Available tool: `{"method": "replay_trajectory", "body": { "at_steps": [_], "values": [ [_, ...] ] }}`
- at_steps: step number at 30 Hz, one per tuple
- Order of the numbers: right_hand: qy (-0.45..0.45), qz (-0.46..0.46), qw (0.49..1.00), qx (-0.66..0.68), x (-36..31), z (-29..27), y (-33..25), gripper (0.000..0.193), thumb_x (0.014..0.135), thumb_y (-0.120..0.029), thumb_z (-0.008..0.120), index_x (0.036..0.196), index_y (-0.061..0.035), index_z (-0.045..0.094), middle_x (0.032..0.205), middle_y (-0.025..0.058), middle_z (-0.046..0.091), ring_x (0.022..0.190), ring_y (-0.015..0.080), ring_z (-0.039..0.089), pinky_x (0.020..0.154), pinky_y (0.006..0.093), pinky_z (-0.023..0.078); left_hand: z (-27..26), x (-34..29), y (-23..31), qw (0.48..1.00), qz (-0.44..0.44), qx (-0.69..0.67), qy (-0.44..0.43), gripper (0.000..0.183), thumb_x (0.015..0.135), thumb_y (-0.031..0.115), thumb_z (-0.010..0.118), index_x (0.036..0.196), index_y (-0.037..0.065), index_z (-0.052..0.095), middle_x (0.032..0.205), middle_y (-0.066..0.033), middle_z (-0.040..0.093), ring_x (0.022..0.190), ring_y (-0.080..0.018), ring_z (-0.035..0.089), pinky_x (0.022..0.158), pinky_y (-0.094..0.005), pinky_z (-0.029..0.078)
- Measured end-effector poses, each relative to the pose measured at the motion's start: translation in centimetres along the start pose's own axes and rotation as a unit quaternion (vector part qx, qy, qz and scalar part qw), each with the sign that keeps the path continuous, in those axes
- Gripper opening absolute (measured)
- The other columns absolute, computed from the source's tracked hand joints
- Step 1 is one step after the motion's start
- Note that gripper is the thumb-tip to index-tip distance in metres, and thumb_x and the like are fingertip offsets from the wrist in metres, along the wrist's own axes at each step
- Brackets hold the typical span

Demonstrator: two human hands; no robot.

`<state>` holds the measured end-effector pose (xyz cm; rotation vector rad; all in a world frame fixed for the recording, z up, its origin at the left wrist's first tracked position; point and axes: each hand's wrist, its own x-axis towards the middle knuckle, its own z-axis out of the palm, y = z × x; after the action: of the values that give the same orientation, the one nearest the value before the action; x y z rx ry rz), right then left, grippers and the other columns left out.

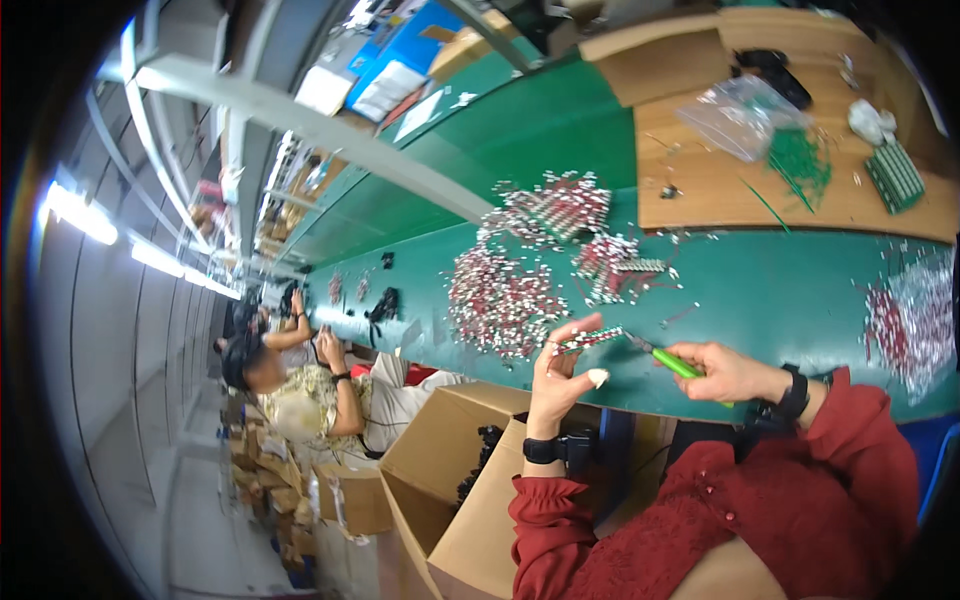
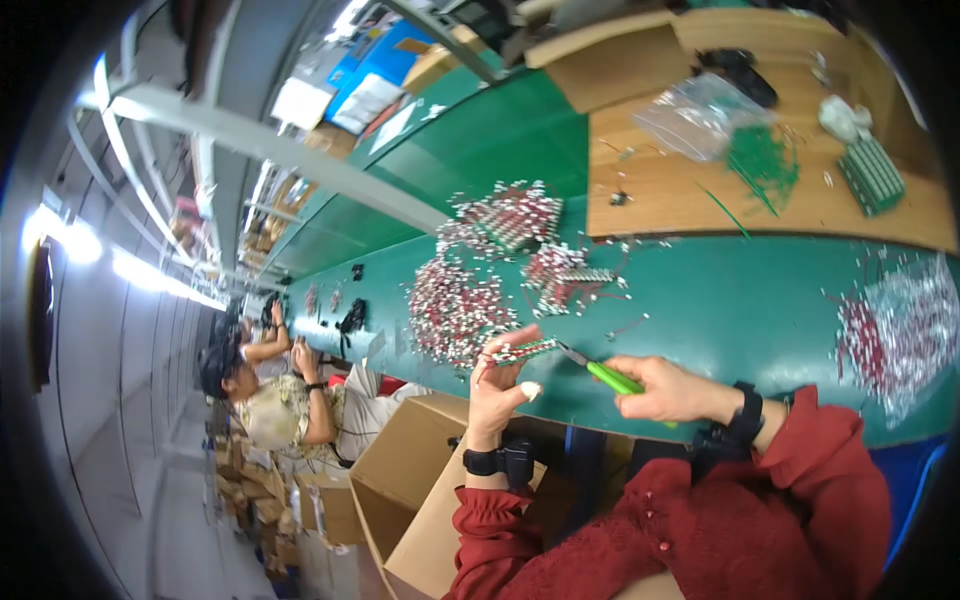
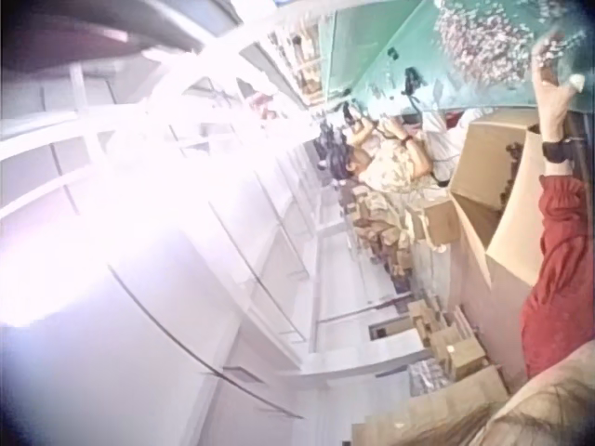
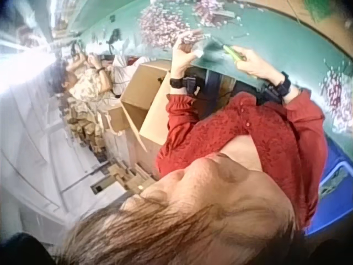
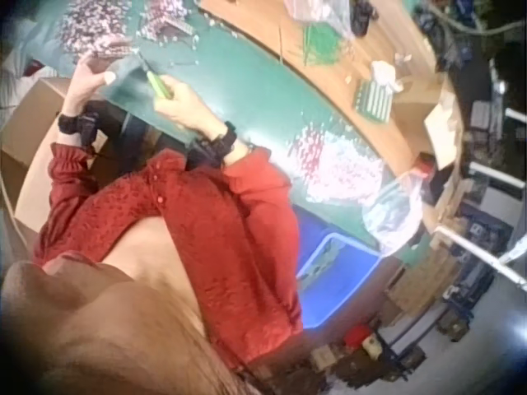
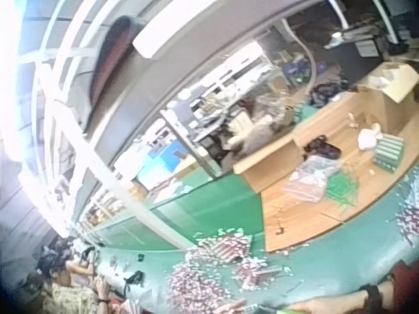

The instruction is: The person uses green-handled pliers to trim the ends of red and white wires attached to small white components. They pick up individual components from a pile on a green workbench, cut the wire ends, and place the finished items back onto the table. The task is performed repeatedly in a factory setting with other workers visible in the background.

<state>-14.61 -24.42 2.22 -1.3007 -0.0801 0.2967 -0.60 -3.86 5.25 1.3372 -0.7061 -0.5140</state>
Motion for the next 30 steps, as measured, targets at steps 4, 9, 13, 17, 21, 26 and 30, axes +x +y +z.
{"method": "replay_trajectory", "body": {
  "at_steps": [4, 9, 13, 17, 21, 26, 30],
  "values": [
    [-0.038, 0.011, 0.999, 0.005, 0.8, 1.4, -2.3, 0.046, 0.074, -0.003, 0.054, 0.119, 0.0001, 0.046, 0.077, -0.0031, 0.048, 0.069, 0.0038, 0.044, 0.061, 0.0193, 0.039, -2.2, -0.2, 0.3, 0.996, 0.007, 0.045, 0.077, 0.03, 0.063, -0.008, 0.069, 0.089, 0.004, 0.06, 0.091, -0.0103, 0.063, 0.087, -0.0146, 0.058, 0.077, -0.027, 0.048],
    [-0.019, 0.06, 0.997, -0.049, 2.1, 2.3, -2.2, 0.046, 0.069, -0.006, 0.056, 0.114, -0.0006, 0.05, 0.076, -0.0024, 0.051, 0.068, 0.0042, 0.046, 0.062, 0.0195, 0.039, -3.1, -0.4, 2.3, 0.981, 0.013, 0.193, 0.009, 0.02, 0.069, 0.0, 0.065, 0.09, 0.002, 0.065, 0.088, -0.0037, 0.06, 0.086, -0.0109, 0.056, 0.077, -0.024, 0.044],
    [-0.004, 0.035, 0.988, -0.149, 2.6, 2.9, -2.7, 0.043, 0.067, -0.013, 0.06, 0.107, 0.0003, 0.052, 0.069, 0.0003, 0.05, 0.063, 0.0073, 0.047, 0.058, 0.0222, 0.039, -3.0, -0.8, 2.1, 0.987, 0.036, 0.154, 0.018, 0.019, 0.067, -0.001, 0.069, 0.085, 0.002, 0.067, 0.09, -0.0093, 0.064, 0.084, -0.0156, 0.059, 0.073, -0.0271, 0.047],
    [0.006, 0.0, 0.966, -0.259, 2.9, 3.1, -3.5, 0.043, 0.066, -0.019, 0.059, 0.103, 0.0017, 0.052, 0.067, 0.0053, 0.049, 0.062, 0.0136, 0.048, 0.059, 0.0263, 0.04, -2.6, -1.3, 1.6, 0.975, 0.101, 0.189, 0.057, 0.017, 0.068, -0.001, 0.068, 0.084, 0.002, 0.067, 0.088, -0.0097, 0.065, 0.082, -0.0169, 0.06, 0.072, -0.0274, 0.047],
    [0.06, -0.101, 0.94, -0.321, 3.2, 2.9, -2.8, 0.044, 0.067, -0.021, 0.056, 0.104, 0.0023, 0.05, 0.072, 0.0147, 0.052, 0.068, 0.029, 0.053, 0.065, 0.0356, 0.043, -2.7, -1.3, 1.9, 0.962, 0.15, 0.226, 0.034, 0.019, 0.067, -0.002, 0.068, 0.085, 0.003, 0.067, 0.087, -0.0107, 0.065, 0.082, -0.0207, 0.062, 0.072, -0.0286, 0.048],
    [0.068, -0.062, 0.926, -0.366, 2.6, 3.6, -3.6, 0.046, 0.067, -0.018, 0.058, 0.107, 0.0021, 0.048, 0.079, 0.0183, 0.055, 0.073, 0.0344, 0.054, 0.067, 0.037, 0.043, -2.4, -0.8, 1.9, 0.954, 0.161, 0.25, 0.033, 0.018, 0.068, -0.002, 0.065, 0.085, 0.003, 0.067, 0.087, -0.0114, 0.066, 0.082, -0.0213, 0.062, 0.071, -0.0293, 0.049],
    [0.045, -0.014, 0.932, -0.359, 2.6, 4.1, -5.2, 0.041, 0.07, -0.014, 0.059, 0.107, 0.0017, 0.051, 0.076, 0.0151, 0.056, 0.067, 0.0295, 0.054, 0.064, 0.0348, 0.044, -2.5, -1.2, 2.2, 0.966, 0.141, 0.214, 0.029, 0.016, 0.069, -0.003, 0.064, 0.084, 0.001, 0.067, 0.087, -0.0128, 0.065, 0.081, -0.0208, 0.063, 0.072, -0.0281, 0.049]
  ]
}}
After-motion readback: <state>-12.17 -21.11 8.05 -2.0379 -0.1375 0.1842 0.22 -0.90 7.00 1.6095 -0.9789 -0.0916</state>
